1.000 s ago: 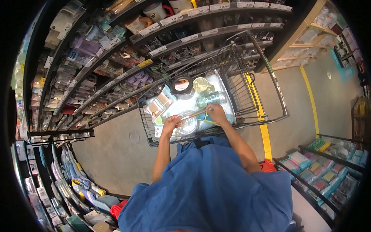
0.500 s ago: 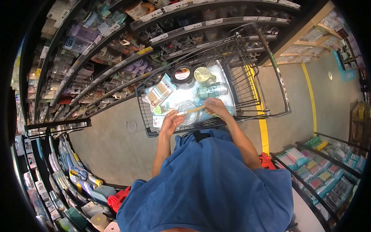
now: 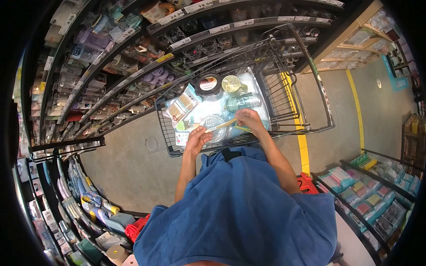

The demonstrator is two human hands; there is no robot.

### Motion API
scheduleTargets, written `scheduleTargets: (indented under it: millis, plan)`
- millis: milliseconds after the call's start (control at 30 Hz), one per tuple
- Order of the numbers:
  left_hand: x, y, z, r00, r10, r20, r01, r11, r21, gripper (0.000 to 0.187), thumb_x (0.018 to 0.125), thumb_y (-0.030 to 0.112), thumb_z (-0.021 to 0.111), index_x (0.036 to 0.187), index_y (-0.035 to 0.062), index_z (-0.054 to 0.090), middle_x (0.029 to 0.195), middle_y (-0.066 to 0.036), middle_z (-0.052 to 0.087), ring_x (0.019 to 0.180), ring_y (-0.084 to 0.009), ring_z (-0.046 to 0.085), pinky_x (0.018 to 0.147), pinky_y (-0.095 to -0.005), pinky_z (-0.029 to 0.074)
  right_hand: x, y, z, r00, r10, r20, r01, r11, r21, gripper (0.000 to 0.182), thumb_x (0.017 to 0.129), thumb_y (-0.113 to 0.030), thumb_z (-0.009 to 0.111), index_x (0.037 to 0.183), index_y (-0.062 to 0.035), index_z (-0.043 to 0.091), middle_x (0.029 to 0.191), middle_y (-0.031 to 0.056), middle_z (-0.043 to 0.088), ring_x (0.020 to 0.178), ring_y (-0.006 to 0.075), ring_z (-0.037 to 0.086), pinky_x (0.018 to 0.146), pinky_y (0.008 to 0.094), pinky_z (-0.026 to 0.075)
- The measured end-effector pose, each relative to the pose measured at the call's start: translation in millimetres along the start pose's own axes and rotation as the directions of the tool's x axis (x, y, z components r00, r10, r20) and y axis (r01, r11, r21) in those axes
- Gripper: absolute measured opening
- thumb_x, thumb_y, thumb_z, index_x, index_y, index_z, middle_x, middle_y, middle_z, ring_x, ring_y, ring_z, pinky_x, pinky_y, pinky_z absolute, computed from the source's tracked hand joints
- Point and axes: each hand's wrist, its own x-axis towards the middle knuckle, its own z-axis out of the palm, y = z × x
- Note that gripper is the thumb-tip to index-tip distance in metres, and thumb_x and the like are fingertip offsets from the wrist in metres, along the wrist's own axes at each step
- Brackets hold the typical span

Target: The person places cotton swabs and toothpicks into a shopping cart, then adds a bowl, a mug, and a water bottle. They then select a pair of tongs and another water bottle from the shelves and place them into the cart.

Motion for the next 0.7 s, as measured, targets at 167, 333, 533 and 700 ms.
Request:
scheduleTargets:
  millis: [167,333,533,700]
  plan:
    - [-2.4,-4.8,0.0,0.998,-0.050,0.044,0.044,0.991,0.124,0.005,0.089,0.011,0.063,0.088,0.0057,0.062,0.091,-0.012,0.069,0.078,-0.0180,0.067,0.073,-0.0296,0.055,4.7,-1.1,5.5,0.993,-0.070,-0.095,0.087,0.979,0.185,0.025,0.086,-0.013,0.068,0.106,0.0002,0.060,0.088,0.0067,0.066,0.075,0.0112,0.061,0.066,0.0255,0.050]
    - [-24.1,7.2,38.8,0.955,-0.152,0.255,0.077,0.957,0.280,0.009,0.084,0.006,0.068,0.092,0.0038,0.065,0.092,-0.009,0.069,0.084,-0.0156,0.065,0.078,-0.0278,0.053,-10.5,-54.9,42.8,0.985,-0.140,-0.099,0.152,0.981,0.124,0.027,0.087,-0.021,0.069,0.104,-0.0016,0.061,0.088,0.0032,0.064,0.076,0.0092,0.059,0.068,0.0244,0.048]
    - [-49.8,20.2,88.6,0.886,-0.211,0.413,0.021,0.908,0.418,0.032,0.086,0.010,0.067,0.115,-0.0010,0.059,0.108,-0.010,0.065,0.096,-0.0152,0.061,0.084,-0.0270,0.048,-13.2,-120.1,77.1,0.946,-0.209,0.248,0.255,0.952,-0.171,0.028,0.086,-0.019,0.070,0.106,-0.0004,0.062,0.092,0.0036,0.065,0.084,0.0084,0.060,0.072,0.0236,0.047]
    - [-53.0,35.8,105.0,0.911,0.168,0.376,-0.256,0.946,0.197,0.036,0.086,0.014,0.067,0.118,-0.0007,0.056,0.107,-0.011,0.064,0.091,-0.0140,0.060,0.083,-0.0298,0.048,-13.0,-146.2,100.0,0.853,-0.177,0.490,0.350,0.891,-0.289,0.030,0.084,-0.019,0.072,0.106,0.0001,0.063,0.083,0.0017,0.065,0.076,0.0044,0.058,0.066,0.0209,0.045]
